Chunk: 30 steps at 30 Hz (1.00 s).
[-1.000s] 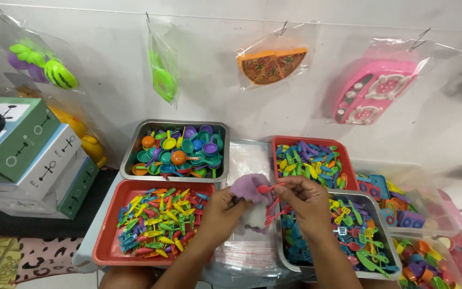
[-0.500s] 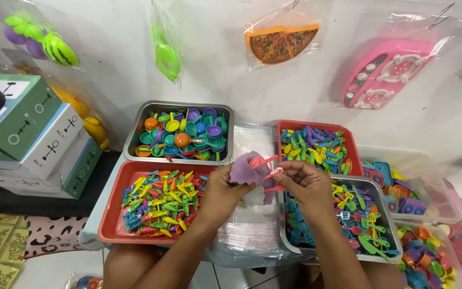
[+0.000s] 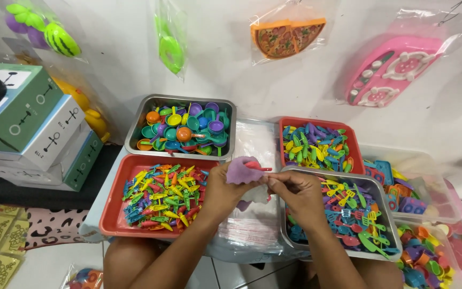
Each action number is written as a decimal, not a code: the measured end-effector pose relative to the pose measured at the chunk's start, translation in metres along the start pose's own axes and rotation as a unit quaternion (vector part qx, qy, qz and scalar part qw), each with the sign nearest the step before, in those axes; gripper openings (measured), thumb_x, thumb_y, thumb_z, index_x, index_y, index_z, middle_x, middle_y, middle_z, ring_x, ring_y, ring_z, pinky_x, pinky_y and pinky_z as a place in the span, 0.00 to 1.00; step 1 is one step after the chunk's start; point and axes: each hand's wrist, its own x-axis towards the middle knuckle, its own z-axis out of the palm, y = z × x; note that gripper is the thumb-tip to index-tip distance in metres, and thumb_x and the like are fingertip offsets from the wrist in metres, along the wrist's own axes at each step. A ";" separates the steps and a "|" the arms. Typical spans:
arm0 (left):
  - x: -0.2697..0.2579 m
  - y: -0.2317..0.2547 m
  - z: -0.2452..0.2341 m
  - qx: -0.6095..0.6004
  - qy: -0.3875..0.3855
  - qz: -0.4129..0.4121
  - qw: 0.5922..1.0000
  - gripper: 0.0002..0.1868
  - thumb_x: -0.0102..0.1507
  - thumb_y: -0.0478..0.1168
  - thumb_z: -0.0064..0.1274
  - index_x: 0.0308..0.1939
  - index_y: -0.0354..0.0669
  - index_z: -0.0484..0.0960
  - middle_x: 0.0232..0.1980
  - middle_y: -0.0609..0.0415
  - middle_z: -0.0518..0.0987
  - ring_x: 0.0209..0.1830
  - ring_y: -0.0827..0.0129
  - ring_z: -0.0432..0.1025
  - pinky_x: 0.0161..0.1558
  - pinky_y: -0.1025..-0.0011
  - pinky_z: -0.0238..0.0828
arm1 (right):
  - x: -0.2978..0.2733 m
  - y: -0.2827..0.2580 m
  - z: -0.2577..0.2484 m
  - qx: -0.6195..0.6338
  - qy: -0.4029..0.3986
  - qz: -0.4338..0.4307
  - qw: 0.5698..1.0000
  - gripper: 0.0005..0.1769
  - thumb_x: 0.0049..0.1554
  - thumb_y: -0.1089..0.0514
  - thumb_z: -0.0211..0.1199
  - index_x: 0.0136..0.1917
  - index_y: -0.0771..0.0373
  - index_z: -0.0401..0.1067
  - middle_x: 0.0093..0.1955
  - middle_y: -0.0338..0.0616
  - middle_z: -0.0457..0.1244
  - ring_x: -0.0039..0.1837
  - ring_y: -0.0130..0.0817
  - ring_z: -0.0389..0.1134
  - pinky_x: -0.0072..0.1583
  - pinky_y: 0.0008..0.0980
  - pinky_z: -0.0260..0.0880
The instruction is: Packing small plastic toy components into individual plastic bags.
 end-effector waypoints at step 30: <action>0.004 -0.003 -0.014 -0.033 -0.051 0.044 0.997 0.10 0.53 0.22 0.63 0.37 0.35 0.87 0.32 0.52 0.84 0.33 0.72 0.74 0.39 0.72 0.76 | 0.012 0.015 -0.015 0.038 0.039 0.057 0.997 0.12 0.51 0.70 0.73 0.49 0.76 0.78 0.36 0.57 0.71 0.37 0.38 0.74 0.43 0.38 0.80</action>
